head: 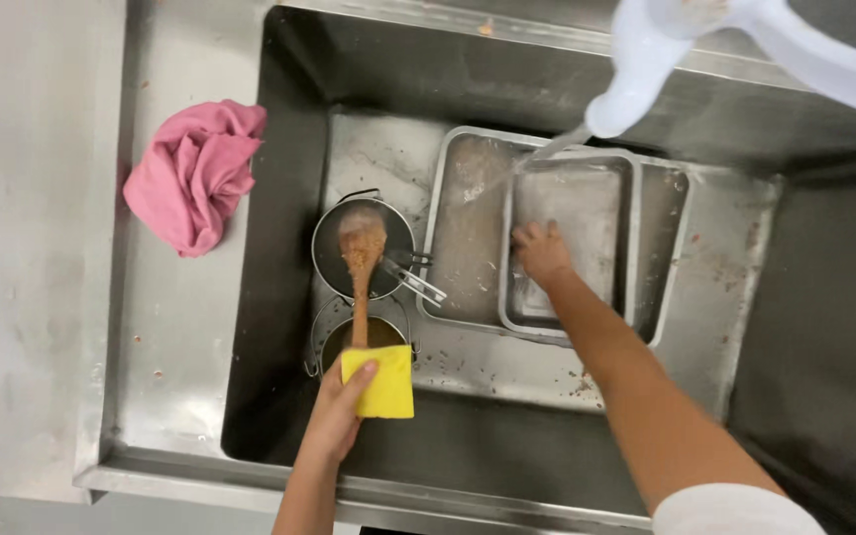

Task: The person washes a metal tray by hand with a sponge and water, then empties several plastic bags of processed meat into the tray and another metal container using a fork and a large spoon.

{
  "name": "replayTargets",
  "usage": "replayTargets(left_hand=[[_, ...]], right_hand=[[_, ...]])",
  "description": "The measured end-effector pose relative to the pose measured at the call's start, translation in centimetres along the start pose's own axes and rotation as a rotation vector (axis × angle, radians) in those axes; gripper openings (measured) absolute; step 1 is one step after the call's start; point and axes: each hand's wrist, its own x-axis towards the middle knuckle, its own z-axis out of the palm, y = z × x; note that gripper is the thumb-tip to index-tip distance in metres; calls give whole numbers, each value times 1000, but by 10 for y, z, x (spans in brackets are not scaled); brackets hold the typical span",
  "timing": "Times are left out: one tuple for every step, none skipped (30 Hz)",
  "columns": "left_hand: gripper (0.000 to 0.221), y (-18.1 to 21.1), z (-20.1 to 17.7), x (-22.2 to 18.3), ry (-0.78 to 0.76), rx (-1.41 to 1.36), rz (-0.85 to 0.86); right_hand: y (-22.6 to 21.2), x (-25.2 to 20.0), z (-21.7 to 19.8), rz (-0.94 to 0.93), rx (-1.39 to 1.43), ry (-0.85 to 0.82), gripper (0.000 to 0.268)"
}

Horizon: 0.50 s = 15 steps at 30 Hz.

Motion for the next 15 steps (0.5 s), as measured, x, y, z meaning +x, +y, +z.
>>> replayTargets(left_hand=[[32, -6, -4, -1, 12, -44, 15], [32, -7, -9, -3, 15, -48, 16], [30, -8, -13, -5, -2, -34, -3], [29, -9, -17, -8, -18, -21, -22], [29, -7, -17, -10, -15, -26, -20], [34, -5, -16, -12, 5, -177, -81], [42, -3, -15, -16, 25, -327, -142], [42, 10, -2, -22, 19, -327, -141], [42, 23, 11, -30, -61, -485, -77], [42, 35, 26, -39, -144, -644, -15], [42, 46, 33, -38, -151, -646, -16], [49, 56, 40, -38, -196, -678, -6], [56, 66, 46, -39, -242, -710, 5], [56, 73, 54, -34, -247, -712, 10], [59, 79, 63, -30, -266, -705, 42]], right_hand=[[3, -2, 0, -84, -209, -19, 34], [7, -4, 0, -87, -213, -17, 34], [11, -6, 0, -163, -151, -74, 41], [16, -9, -1, -240, -90, -130, 52], [19, -19, -19, -243, -95, -130, 52], [23, -33, -38, -126, 269, -166, 37], [26, -48, -57, -3, 630, -198, 72], [26, -53, -58, 1, 629, -195, 72], [26, -59, -59, 43, 606, 27, 48], [27, -67, -61, 84, 575, 248, 24], [25, -69, -78, 89, 570, 249, 24], [23, -71, -95, 144, 812, 465, 20], [20, -73, -112, 199, 1053, 687, 19], [16, -71, -135, 197, 1049, 693, 19], [12, -70, -158, 153, 1281, 695, 16]])
